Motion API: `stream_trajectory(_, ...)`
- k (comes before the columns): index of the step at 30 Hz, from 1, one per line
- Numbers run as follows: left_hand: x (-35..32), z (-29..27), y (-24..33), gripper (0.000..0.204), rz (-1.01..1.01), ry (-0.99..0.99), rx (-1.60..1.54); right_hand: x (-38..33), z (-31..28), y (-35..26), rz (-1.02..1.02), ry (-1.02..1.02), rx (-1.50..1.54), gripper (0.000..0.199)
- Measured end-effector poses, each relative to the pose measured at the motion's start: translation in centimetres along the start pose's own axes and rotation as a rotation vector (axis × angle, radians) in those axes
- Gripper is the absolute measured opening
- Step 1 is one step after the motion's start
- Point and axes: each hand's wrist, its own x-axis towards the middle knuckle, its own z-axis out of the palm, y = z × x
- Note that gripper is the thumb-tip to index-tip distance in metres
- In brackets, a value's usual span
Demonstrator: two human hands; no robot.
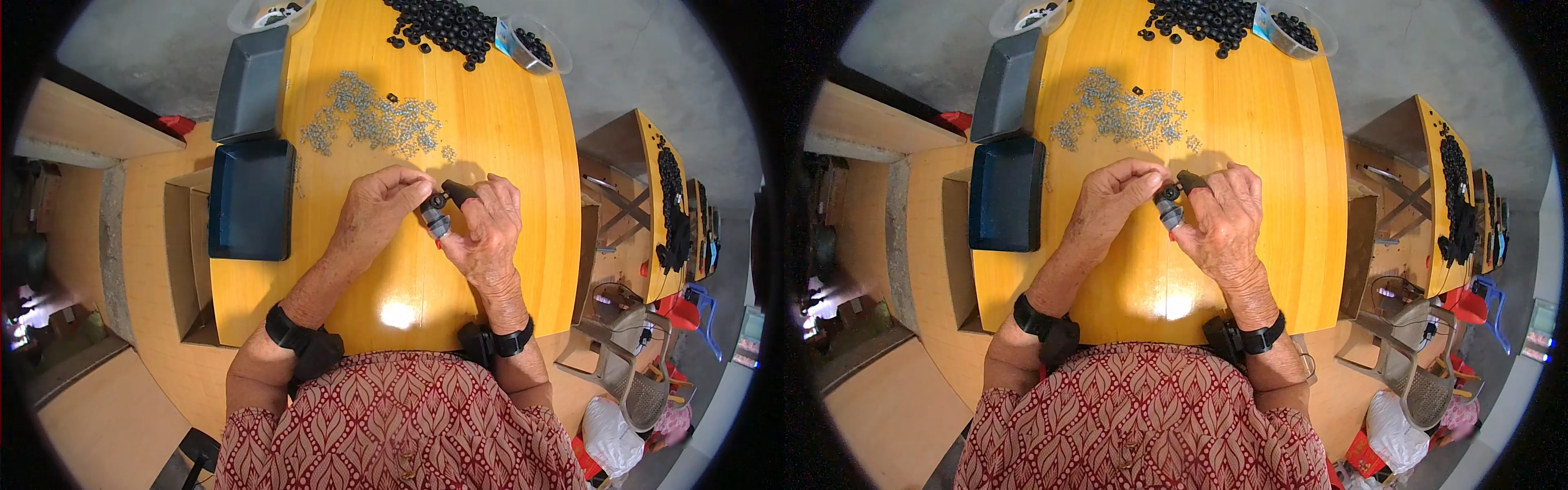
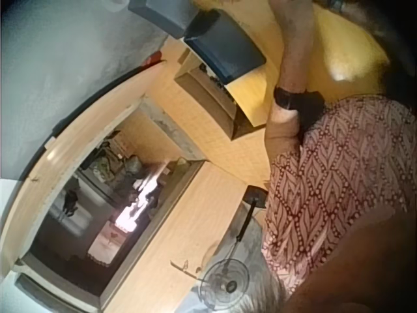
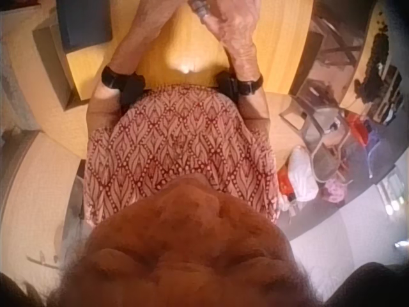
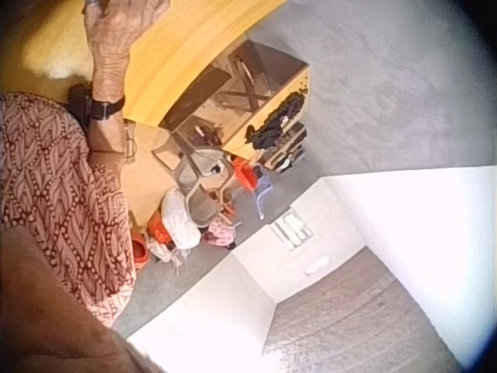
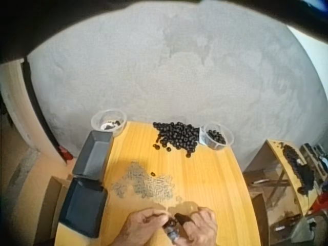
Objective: The person assembles small plastic and rubber components by hand at a table, taking black plastic rings and silver components from storage containers and small trays.
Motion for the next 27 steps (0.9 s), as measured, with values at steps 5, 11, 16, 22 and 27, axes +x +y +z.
stream_trajectory(5, -0.3, -0.3, 1.0, 0.016, -0.061, -0.107, 0.150, -0.1, 0.0, 0.1, -0.009, 0.012, 0.007, 0.030)
stream_trajectory(11, -0.7, 0.2, -0.2, 0.015, -0.083, -0.055, 0.028, 0.0, -0.1, -0.2, -0.022, -0.021, 0.005, 0.028)
stream_trajectory(16, -0.7, 0.4, -0.4, 0.014, -0.072, -0.008, 0.014, 0.1, -0.2, 0.2, -0.035, -0.030, 0.011, 0.027)
stream_trajectory(22, -0.5, 0.1, 0.1, 0.015, -0.117, -0.028, 0.100, -0.4, 0.2, 0.3, -0.006, -0.003, 0.039, 0.027)
stream_trajectory(27, -0.4, 0.2, 0.4, 0.022, -0.049, 0.016, 0.031, -0.3, 0.3, 0.3, 0.011, 0.015, 0.061, 0.027)
